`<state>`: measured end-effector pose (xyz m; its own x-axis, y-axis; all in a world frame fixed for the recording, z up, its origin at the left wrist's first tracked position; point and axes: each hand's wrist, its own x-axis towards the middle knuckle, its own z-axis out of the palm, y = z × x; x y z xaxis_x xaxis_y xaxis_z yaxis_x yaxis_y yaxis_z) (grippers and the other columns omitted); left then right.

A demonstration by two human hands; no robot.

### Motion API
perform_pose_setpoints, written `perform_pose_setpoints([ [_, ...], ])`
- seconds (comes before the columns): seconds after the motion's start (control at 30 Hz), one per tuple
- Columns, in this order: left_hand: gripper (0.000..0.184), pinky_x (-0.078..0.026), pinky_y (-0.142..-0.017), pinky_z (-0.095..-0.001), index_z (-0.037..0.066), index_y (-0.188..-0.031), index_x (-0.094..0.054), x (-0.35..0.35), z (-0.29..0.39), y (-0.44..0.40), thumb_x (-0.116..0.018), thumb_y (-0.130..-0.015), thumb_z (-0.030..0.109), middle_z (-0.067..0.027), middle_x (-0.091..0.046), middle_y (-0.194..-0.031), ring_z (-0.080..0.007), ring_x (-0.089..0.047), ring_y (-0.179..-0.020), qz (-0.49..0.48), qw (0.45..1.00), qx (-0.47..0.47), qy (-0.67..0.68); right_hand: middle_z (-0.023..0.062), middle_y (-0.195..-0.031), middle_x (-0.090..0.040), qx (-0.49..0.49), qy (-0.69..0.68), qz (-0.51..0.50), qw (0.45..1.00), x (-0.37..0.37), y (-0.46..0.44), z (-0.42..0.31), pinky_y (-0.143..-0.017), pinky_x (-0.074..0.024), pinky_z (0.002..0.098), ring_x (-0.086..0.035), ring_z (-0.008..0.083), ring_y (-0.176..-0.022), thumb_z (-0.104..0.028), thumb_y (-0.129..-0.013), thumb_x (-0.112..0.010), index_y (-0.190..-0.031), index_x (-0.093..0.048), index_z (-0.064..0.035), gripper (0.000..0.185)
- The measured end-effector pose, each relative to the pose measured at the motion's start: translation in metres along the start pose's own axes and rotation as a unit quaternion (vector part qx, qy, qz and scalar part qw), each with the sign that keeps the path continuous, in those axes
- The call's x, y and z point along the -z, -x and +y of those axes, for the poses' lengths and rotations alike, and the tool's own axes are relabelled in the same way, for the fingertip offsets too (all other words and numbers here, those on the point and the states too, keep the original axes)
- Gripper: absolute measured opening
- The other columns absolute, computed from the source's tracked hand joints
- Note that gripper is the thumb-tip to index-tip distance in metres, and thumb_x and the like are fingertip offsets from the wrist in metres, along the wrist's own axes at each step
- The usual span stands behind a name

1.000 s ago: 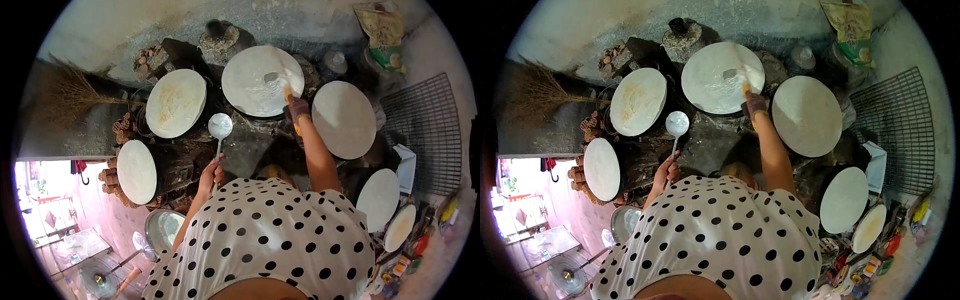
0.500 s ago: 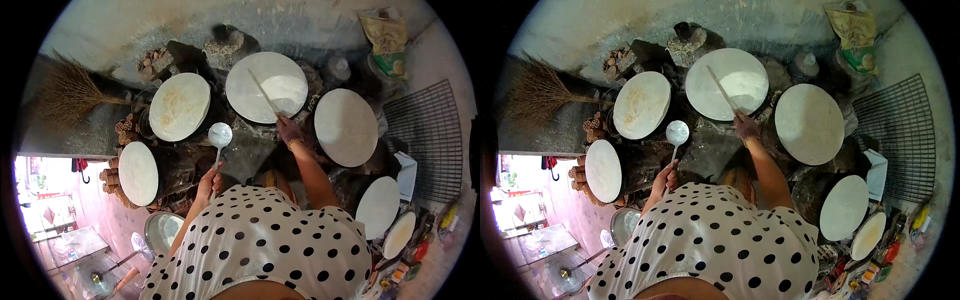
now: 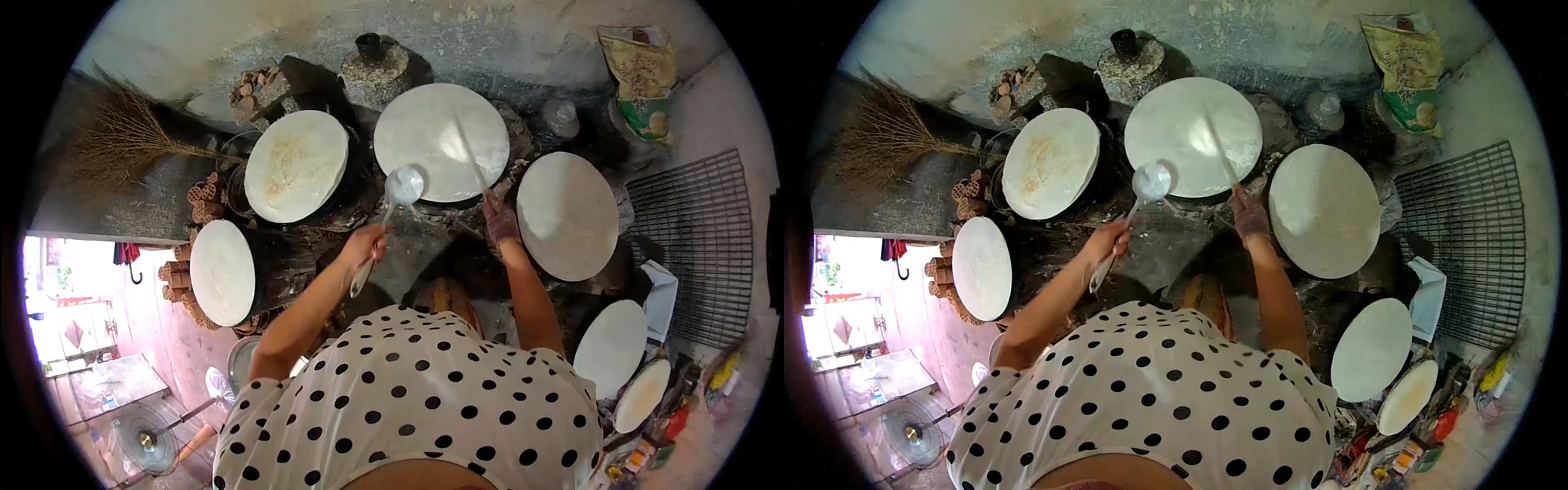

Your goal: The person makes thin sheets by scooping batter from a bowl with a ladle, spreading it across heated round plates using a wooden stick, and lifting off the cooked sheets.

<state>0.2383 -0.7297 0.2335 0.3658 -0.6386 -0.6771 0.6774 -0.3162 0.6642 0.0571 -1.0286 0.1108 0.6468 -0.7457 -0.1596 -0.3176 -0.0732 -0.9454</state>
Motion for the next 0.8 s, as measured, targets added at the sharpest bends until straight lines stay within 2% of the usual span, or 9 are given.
perform_pose_setpoints([
  [0.03, 0.033, -0.032, -0.043, -0.0227, 0.001, -0.123, -0.048, -0.008, 0.012, -0.012, -0.039, -0.099, 0.022, 0.0030, -0.041, -0.060, -0.0072, -0.037, -0.045, 0.000, 1.000, -0.014, -0.018, 0.0087, -0.125, -0.059, 0.007, -0.044, -0.022, 0.999, 0.007, 0.011, 0.001, -0.092, -0.0459, 0.0323, -0.056, 0.0231, -0.114, -0.011, -0.096, -0.043, -0.128, -0.051, 0.0010, 0.036],
  [0.17, 0.033, -0.033, -0.042, -0.0238, -0.002, -0.122, -0.048, -0.026, 0.042, -0.075, -0.041, -0.098, 0.020, -0.0009, -0.047, -0.061, -0.0094, -0.041, -0.045, 0.027, 0.995, -0.064, -0.074, 0.0184, -0.105, -0.065, 0.116, 0.326, 0.029, 0.938, 0.036, 0.049, -0.002, -0.078, -0.0505, 0.0438, -0.063, 0.0337, -0.093, -0.040, -0.094, -0.047, -0.130, -0.051, -0.0121, 0.046],
  [0.3, 0.037, -0.034, -0.041, -0.0245, -0.003, -0.126, -0.045, -0.066, 0.051, -0.099, -0.042, -0.095, 0.017, -0.0030, -0.050, -0.063, -0.0109, -0.044, -0.046, 0.098, 0.987, -0.083, -0.095, 0.0171, -0.112, -0.063, 0.093, 0.460, 0.132, 0.873, -0.033, 0.050, 0.064, -0.079, -0.0488, 0.0453, -0.061, 0.0365, -0.097, -0.036, -0.096, -0.041, -0.131, -0.050, -0.0105, 0.044],
  [0.4, 0.039, -0.033, -0.039, -0.0255, -0.001, -0.129, -0.044, -0.089, 0.040, -0.115, -0.041, -0.094, 0.017, -0.0040, -0.051, -0.063, -0.0122, -0.043, -0.045, 0.122, 0.989, -0.080, -0.028, 0.0180, -0.111, -0.063, 0.190, 0.351, 0.090, 0.912, -0.085, 0.051, 0.033, -0.077, -0.0491, 0.0449, -0.061, 0.0362, -0.096, -0.034, -0.097, -0.039, -0.132, -0.049, -0.0097, 0.044],
  [0.47, 0.036, -0.030, -0.037, -0.0239, 0.002, -0.129, -0.045, -0.101, 0.054, -0.085, -0.038, -0.097, 0.017, 0.0003, -0.047, -0.061, -0.0095, -0.040, -0.042, 0.144, 0.988, -0.055, -0.024, 0.0178, -0.111, -0.064, 0.092, 0.164, 0.015, 0.982, -0.085, 0.045, -0.004, -0.077, -0.0493, 0.0434, -0.061, 0.0358, -0.094, -0.032, -0.097, -0.039, -0.131, -0.051, -0.0131, 0.041],
  [0.53, 0.034, -0.028, -0.036, -0.0212, 0.005, -0.129, -0.045, -0.075, 0.065, -0.057, -0.034, -0.099, 0.017, 0.0043, -0.041, -0.059, -0.0051, -0.037, -0.041, -0.044, 0.959, -0.009, 0.278, 0.0180, -0.110, -0.064, 0.127, 0.226, 0.016, 0.966, -0.049, 0.041, -0.023, -0.078, -0.0493, 0.0426, -0.061, 0.0357, -0.094, -0.030, -0.097, -0.042, -0.130, -0.053, -0.0145, 0.038],
  [0.6, 0.032, -0.029, -0.036, -0.0198, 0.006, -0.128, -0.046, -0.068, 0.067, -0.007, -0.034, -0.100, 0.016, 0.0052, -0.039, -0.058, -0.0037, -0.035, -0.041, -0.051, 0.965, -0.072, 0.248, 0.0182, -0.109, -0.063, 0.163, 0.281, 0.011, 0.946, -0.026, 0.028, -0.018, -0.078, -0.0492, 0.0419, -0.061, 0.0356, -0.094, -0.028, -0.096, -0.044, -0.128, -0.055, -0.0159, 0.036],
  [0.67, 0.031, -0.029, -0.035, -0.0184, 0.007, -0.127, -0.047, -0.062, 0.068, 0.017, -0.033, -0.101, 0.016, 0.0061, -0.036, -0.058, -0.0022, -0.034, -0.040, -0.059, 0.963, -0.132, 0.227, 0.0178, -0.111, -0.062, 0.024, 0.232, 0.047, 0.971, -0.021, 0.014, 0.003, -0.080, -0.0481, 0.0434, -0.060, 0.0361, -0.096, -0.033, -0.094, -0.047, -0.127, -0.056, -0.0198, 0.036],
  [0.8, 0.027, -0.032, -0.035, -0.0176, 0.006, -0.121, -0.049, -0.037, 0.076, 0.028, -0.034, -0.101, 0.017, 0.0062, -0.038, -0.059, -0.0030, -0.034, -0.039, -0.085, 0.966, -0.083, 0.230, 0.0131, -0.121, -0.059, 0.021, 0.345, -0.135, 0.928, -0.060, 0.035, -0.054, -0.088, -0.0470, 0.0423, -0.059, 0.0329, -0.102, -0.032, -0.095, -0.044, -0.131, -0.052, -0.0271, 0.038],
])
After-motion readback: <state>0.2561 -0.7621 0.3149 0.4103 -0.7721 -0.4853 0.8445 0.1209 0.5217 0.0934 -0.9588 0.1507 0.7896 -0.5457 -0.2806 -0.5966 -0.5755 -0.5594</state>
